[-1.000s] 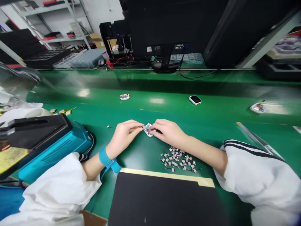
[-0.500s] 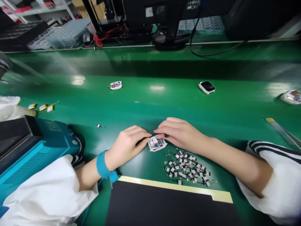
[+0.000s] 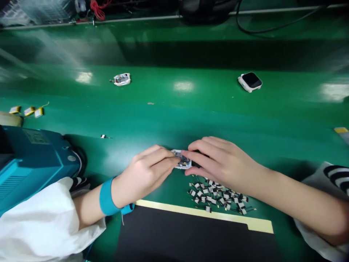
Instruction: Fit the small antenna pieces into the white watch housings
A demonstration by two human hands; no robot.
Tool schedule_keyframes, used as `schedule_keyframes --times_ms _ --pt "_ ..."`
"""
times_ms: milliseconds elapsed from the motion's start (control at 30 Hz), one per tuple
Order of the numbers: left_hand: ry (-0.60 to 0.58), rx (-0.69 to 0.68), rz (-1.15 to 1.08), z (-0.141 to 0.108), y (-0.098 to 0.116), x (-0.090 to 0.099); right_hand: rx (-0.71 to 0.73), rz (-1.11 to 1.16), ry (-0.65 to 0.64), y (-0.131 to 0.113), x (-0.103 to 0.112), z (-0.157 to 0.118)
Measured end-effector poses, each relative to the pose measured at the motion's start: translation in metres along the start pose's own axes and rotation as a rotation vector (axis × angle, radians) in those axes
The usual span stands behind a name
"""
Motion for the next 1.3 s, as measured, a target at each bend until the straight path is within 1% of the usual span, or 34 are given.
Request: schedule_keyframes --times_ms 100,233,333,433,567,700,767,900,1033,1300 --pt "-0.006 0.014 0.1 0.001 -0.001 0.001 -0.056 0.055 0.029 0.006 -0.003 0.003" --pt "0.038 0.05 0.105 0.003 -0.001 0.002 -0.163 0.255 -0.031 0.016 -0.009 0.009" --pt "0.043 0.026 0.111 0.006 -0.002 0.001 -0.176 0.394 -0.048 0.019 -0.012 0.012" --pt "0.005 0.019 0.153 0.009 -0.002 0.0 -0.157 0.476 -0.043 0.02 -0.013 0.012" --pt "-0.031 0.029 0.234 0.012 0.0 0.0 -0.135 0.467 -0.047 0.02 -0.015 0.012" --pt "-0.046 0.033 0.282 0.012 0.001 0.001 -0.176 0.44 -0.058 0.022 -0.017 0.013" --pt "-0.07 0.024 0.28 0.011 0.001 0.001 -0.196 0.445 -0.061 0.023 -0.018 0.014" --pt "-0.078 -0.01 0.273 0.011 0.001 0.001 -0.215 0.462 -0.064 0.023 -0.018 0.015" --pt "-0.091 -0.005 0.27 0.013 0.001 0.0 -0.21 0.455 -0.079 0.024 -0.018 0.014" --pt "-0.079 -0.025 0.292 0.014 0.001 -0.003 -0.216 0.434 -0.075 0.024 -0.018 0.014"
Point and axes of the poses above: each hand's wrist, its own z-axis towards the middle knuckle, its own x-axis out of the back of the hand, y = z × x, the point moved 3 cm from there along z, towards the middle knuckle, and after that the axes turned 11 degrees about -x, right-handed, at the moved point
